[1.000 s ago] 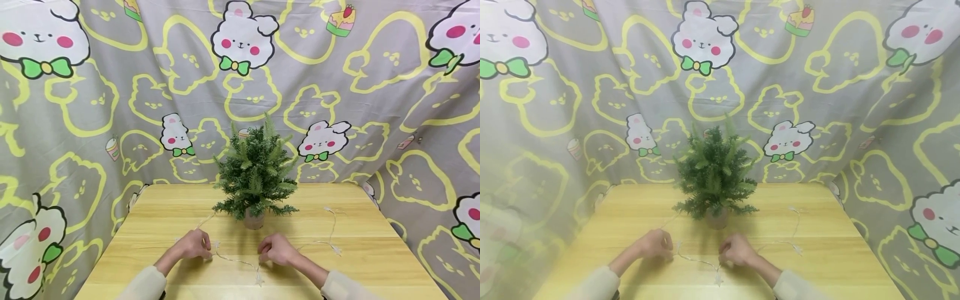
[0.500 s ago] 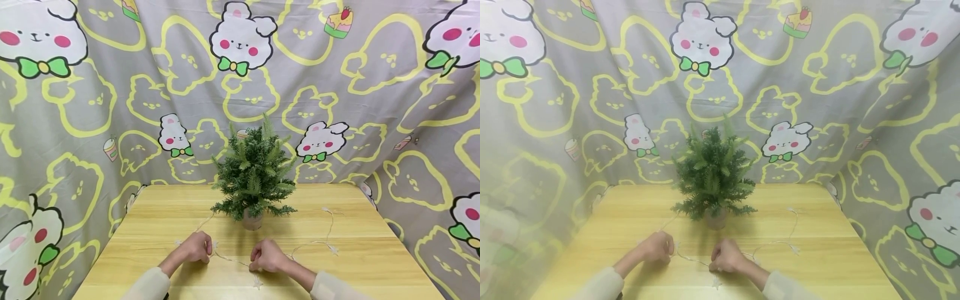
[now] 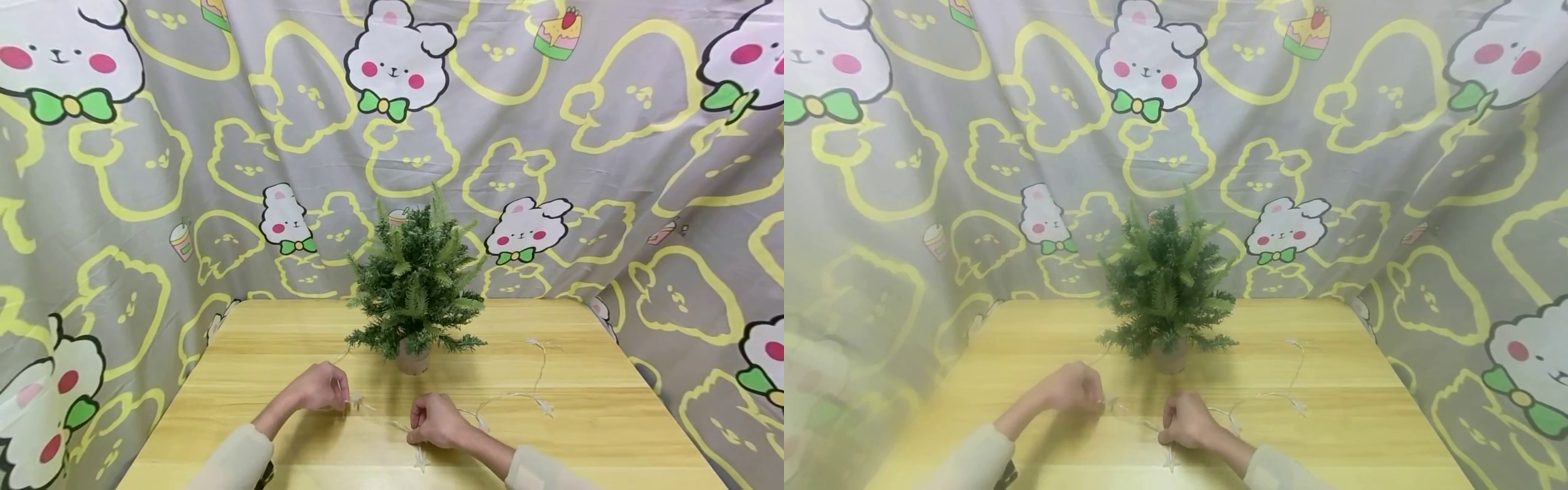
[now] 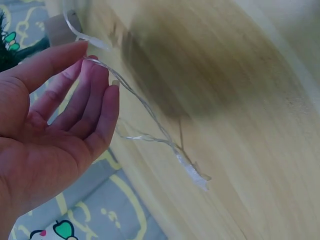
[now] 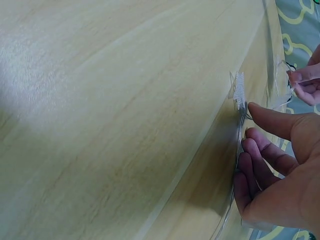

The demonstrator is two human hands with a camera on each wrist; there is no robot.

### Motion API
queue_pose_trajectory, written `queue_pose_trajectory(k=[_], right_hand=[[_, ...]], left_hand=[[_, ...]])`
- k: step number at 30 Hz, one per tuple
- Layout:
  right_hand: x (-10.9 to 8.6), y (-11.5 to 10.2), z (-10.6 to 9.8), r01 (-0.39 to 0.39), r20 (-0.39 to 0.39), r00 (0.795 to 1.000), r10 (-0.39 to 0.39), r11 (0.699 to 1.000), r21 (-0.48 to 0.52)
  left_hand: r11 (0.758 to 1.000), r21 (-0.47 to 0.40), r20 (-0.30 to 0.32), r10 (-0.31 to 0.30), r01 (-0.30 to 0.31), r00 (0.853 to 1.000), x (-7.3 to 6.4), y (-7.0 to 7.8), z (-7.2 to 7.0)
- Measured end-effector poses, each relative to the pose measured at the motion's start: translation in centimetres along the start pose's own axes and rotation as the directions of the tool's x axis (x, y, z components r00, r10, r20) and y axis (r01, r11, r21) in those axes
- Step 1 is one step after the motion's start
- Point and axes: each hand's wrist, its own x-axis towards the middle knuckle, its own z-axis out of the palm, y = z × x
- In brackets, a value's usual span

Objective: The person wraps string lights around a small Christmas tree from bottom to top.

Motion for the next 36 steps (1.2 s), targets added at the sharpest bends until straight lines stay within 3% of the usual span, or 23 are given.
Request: queue_pose_trajectory(k=[9, 17, 22, 32, 36], right_hand=[[-0.3, -0.1, -0.4, -0.026, 0.010, 1.000, 0.026, 0.998, 0.052], [-0.5, -0.7, -2.1, -0.078, 0.041, 0.996, 0.075, 0.992, 0.096], [-0.8, -1.5, -4.3, -0.109, 0.061, 0.993, 0.102, 0.986, 0.130], [-1.3, -3.3, -9.6, -0.011, 0.090, 0.996, 0.010, 1.000, 0.015], [-1.8, -3.8, -11.5, -0.007, 0.101, 0.995, 0.005, 1.000, 0.018]], left_hand=[[0.999, -0.032, 0.009, -0.015, 0.016, 1.000, 0.1, 0.6, -0.6], [0.998, -0.052, 0.016, -0.017, 0.018, 1.000, -0.1, 0.8, -0.8], [0.995, -0.100, 0.027, 0.000, 0.002, 1.000, -0.4, 1.1, -1.2], [0.990, -0.142, 0.098, 0.013, 0.001, 0.995, -0.7, 2.0, -2.5], [0.993, -0.121, 0.116, 0.019, -0.005, 0.993, -0.8, 2.2, -2.8]])
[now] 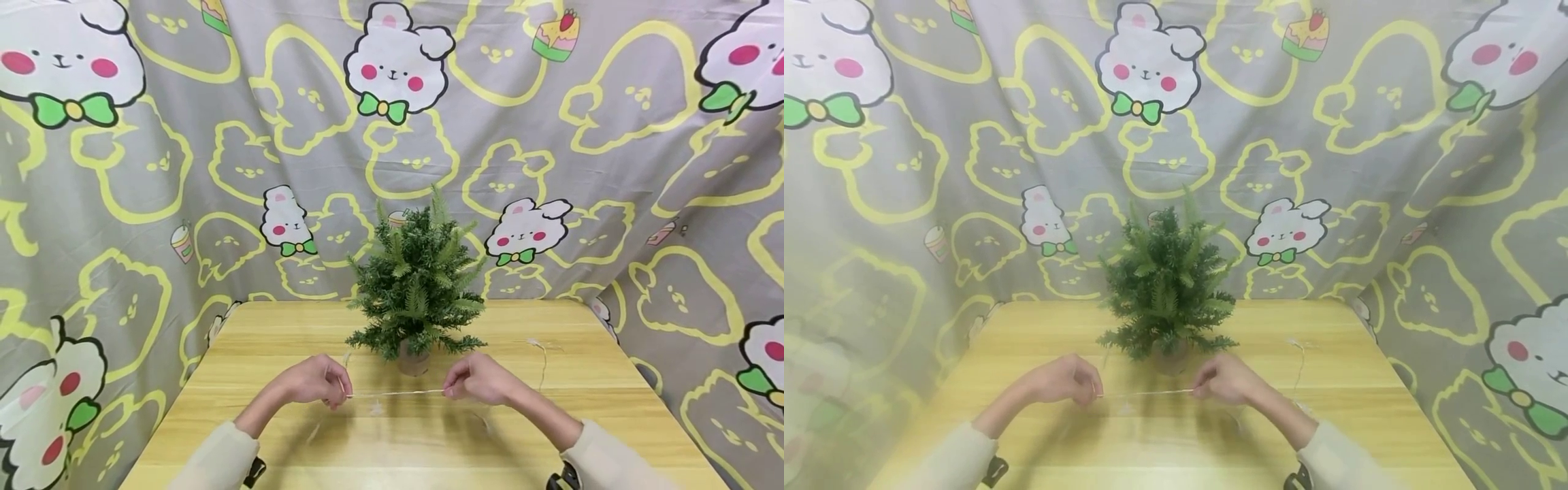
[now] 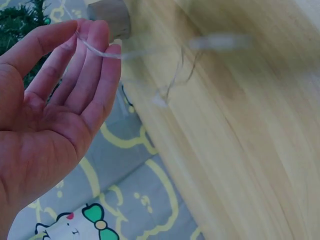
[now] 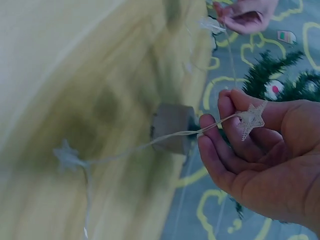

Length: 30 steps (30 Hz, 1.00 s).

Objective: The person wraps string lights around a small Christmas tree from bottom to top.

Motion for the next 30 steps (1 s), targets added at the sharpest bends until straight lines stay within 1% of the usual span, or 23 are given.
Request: queue_pose_trajectory(k=[4, 8, 15, 18, 24, 27, 30], right_hand=[[-0.6, -0.5, -1.6, -0.010, 0.008, 1.000, 0.010, 1.000, 0.004], [-1.0, -1.2, -3.1, -0.023, 0.016, 1.000, 0.023, 1.000, 0.009], [-1.7, -2.8, -5.1, -0.020, 0.026, 0.999, 0.020, 1.000, -0.014], [-1.8, -3.5, -5.9, -0.027, 0.040, 0.999, 0.027, 1.000, -0.009], [-2.2, -4.5, -7.6, -0.046, 0.054, 0.997, 0.047, 0.999, -0.024], [-2.4, -4.8, -8.8, -0.046, 0.064, 0.997, 0.048, 0.998, -0.043], [-2.7, -5.2, -10.1, -0.049, 0.062, 0.997, 0.053, 0.996, -0.070]], left_hand=[[1.000, 0.022, -0.012, 0.018, -0.018, 1.000, -0.1, 0.3, -0.5], [0.999, -0.006, -0.011, 0.041, -0.041, 0.999, -0.3, 0.8, -1.3], [0.995, -0.040, 0.052, 0.094, -0.092, 0.994, -0.7, 1.8, -2.8], [0.993, -0.048, 0.052, 0.111, -0.109, 0.992, -0.9, 2.2, -3.5], [0.991, 0.013, 0.030, 0.130, -0.130, 0.991, -1.3, 2.9, -4.8], [0.990, 0.048, 0.018, 0.135, -0.136, 0.991, -1.4, 2.9, -5.5], [0.988, 0.072, -0.007, 0.138, -0.137, 0.990, -1.7, 3.0, -6.4]])
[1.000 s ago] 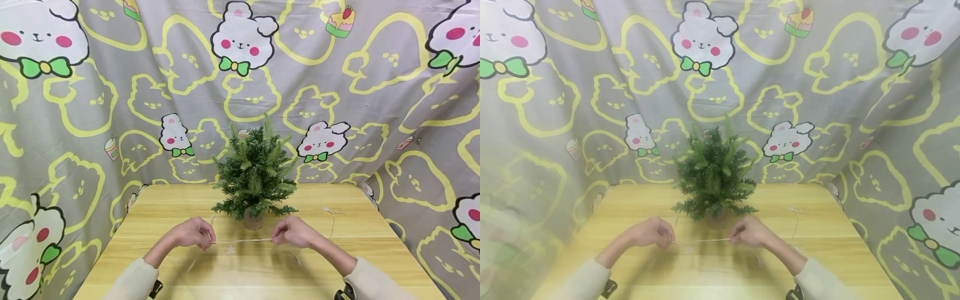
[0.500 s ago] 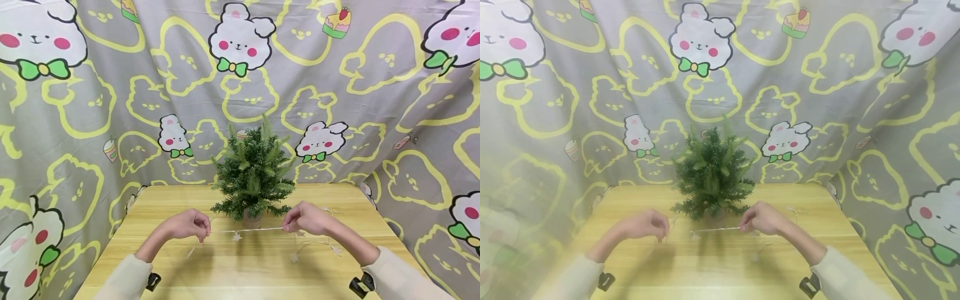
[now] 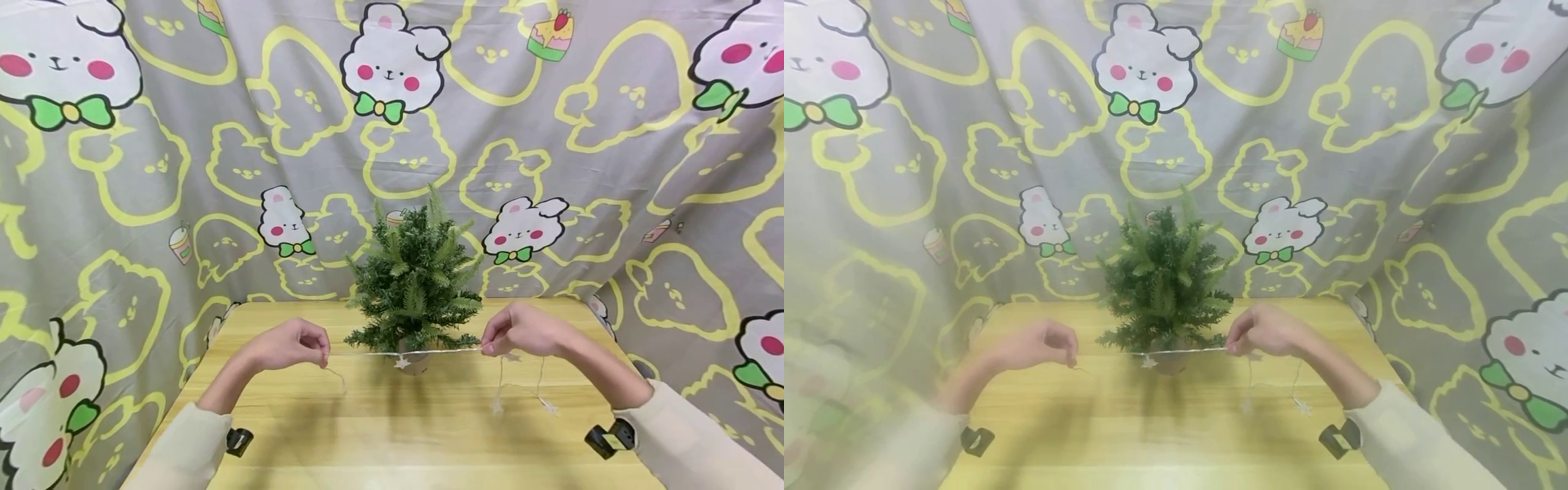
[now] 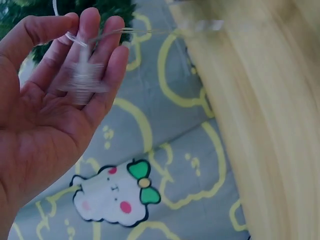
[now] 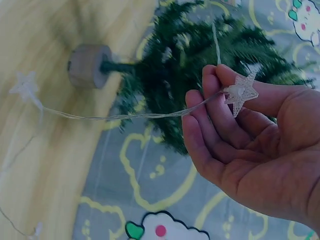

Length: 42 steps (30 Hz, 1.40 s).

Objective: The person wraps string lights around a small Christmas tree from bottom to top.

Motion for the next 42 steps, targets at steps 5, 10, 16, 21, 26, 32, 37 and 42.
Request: queue_pose_trajectory(k=[5, 10, 16, 21, 26, 32, 37, 42], right_hand=[[-0.4, -0.6, -1.7, 0.001, -0.010, 1.000, -0.001, 1.000, -0.021], [-0.8, -0.8, -2.6, 0.001, 0.004, 1.000, -0.001, 1.000, -0.030], [-1.2, -1.2, -3.4, -0.007, 0.015, 1.000, 0.007, 1.000, -0.020], [-1.4, -1.5, -4.0, -0.003, 0.033, 0.999, 0.004, 1.000, -0.013], [-1.5, -1.7, -4.4, -0.006, 0.041, 0.999, 0.007, 1.000, -0.028], [-1.8, -2.4, -4.8, -0.019, -0.023, 1.000, 0.017, 0.998, -0.066], [-1.9, -2.8, -5.2, -0.045, -0.152, 0.988, 0.028, 0.993, -0.113], [-2.3, -3.0, -5.8, -0.083, -0.198, 0.979, 0.056, 0.988, -0.128]], left_hand=[[1.000, 0.005, -0.048, -0.023, 0.024, 0.999, -0.8, 0.6, -1.6], [0.999, -0.009, -0.083, -0.041, 0.040, 0.996, -1.4, 1.8, -2.7], [0.994, 0.045, -0.136, -0.088, 0.095, 0.987, -2.0, 2.7, -3.7], [0.988, 0.095, -0.220, -0.097, 0.120, 0.971, -2.1, 2.8, -4.6], [0.973, 0.179, -0.310, -0.082, 0.143, 0.947, -2.2, 2.6, -5.5], [0.973, 0.181, -0.336, -0.076, 0.144, 0.939, -2.5, 2.8, -6.0], [0.987, 0.118, -0.334, -0.068, 0.114, 0.940, -2.6, 3.6, -6.0], [0.989, 0.099, -0.333, -0.074, 0.113, 0.940, -2.4, 4.1, -5.9]])
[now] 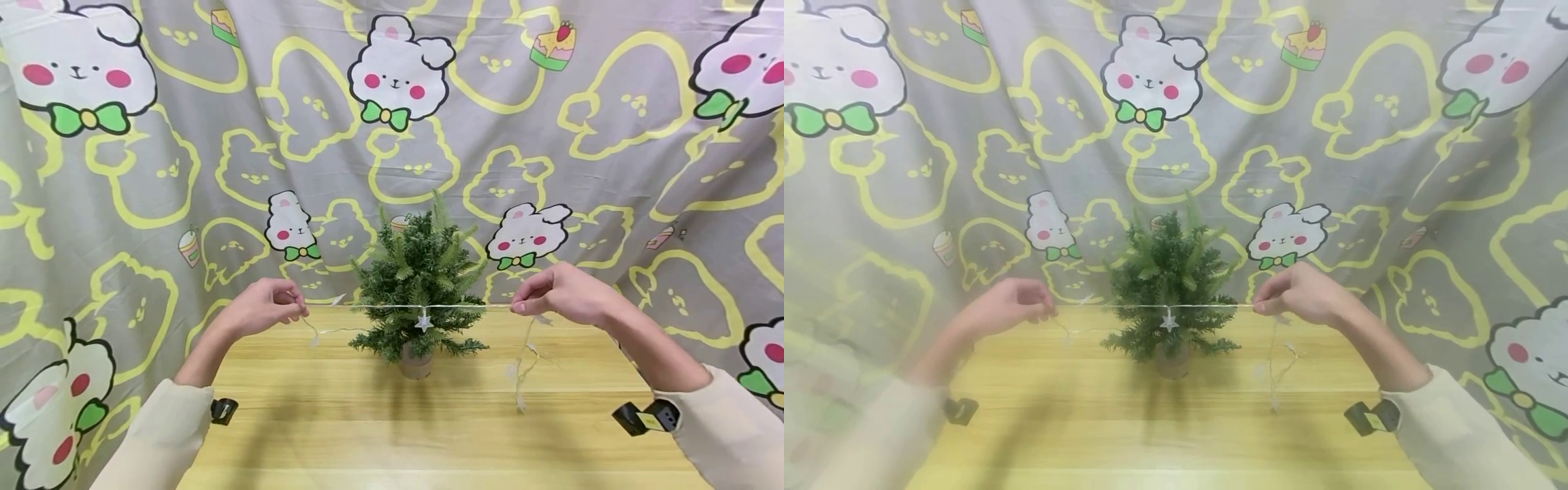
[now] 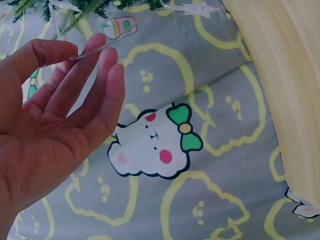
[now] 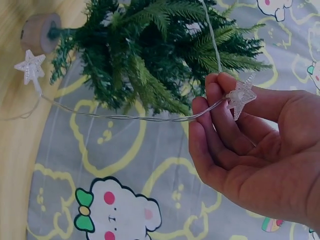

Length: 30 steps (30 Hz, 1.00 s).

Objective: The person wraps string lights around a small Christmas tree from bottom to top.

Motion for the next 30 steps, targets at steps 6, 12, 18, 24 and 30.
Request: queue_pose_trajectory(k=[6, 12, 18, 24, 30], right_hand=[[-0.6, 0.4, -0.8, -0.008, 0.019, 1.000, 0.008, 1.000, -0.020], [-0.9, 0.9, -1.0, -0.001, 0.049, 0.999, 0.003, 1.000, -0.021], [-0.9, 1.2, -0.9, 0.007, 0.052, 0.999, -0.007, 1.000, -0.009], [-0.7, 1.2, -0.3, 0.022, 0.083, 0.996, -0.025, 0.999, 0.032], [-0.5, 0.6, 0.1, 0.046, 0.114, 0.992, -0.051, 0.998, 0.046]], left_hand=[[1.000, -0.027, 0.006, -0.015, 0.015, 1.000, 0.4, -0.6, 0.3], [0.999, 0.027, -0.062, 0.026, -0.025, 0.998, 0.4, -0.1, -0.1], [0.994, 0.095, -0.154, 0.070, -0.055, 0.986, 0.4, 1.8, -0.9], [0.991, 0.132, -0.186, 0.026, -0.002, 0.982, 0.8, 2.1, -1.0], [0.987, 0.153, -0.267, -0.008, 0.050, 0.964, 1.7, 1.1, -1.3]])
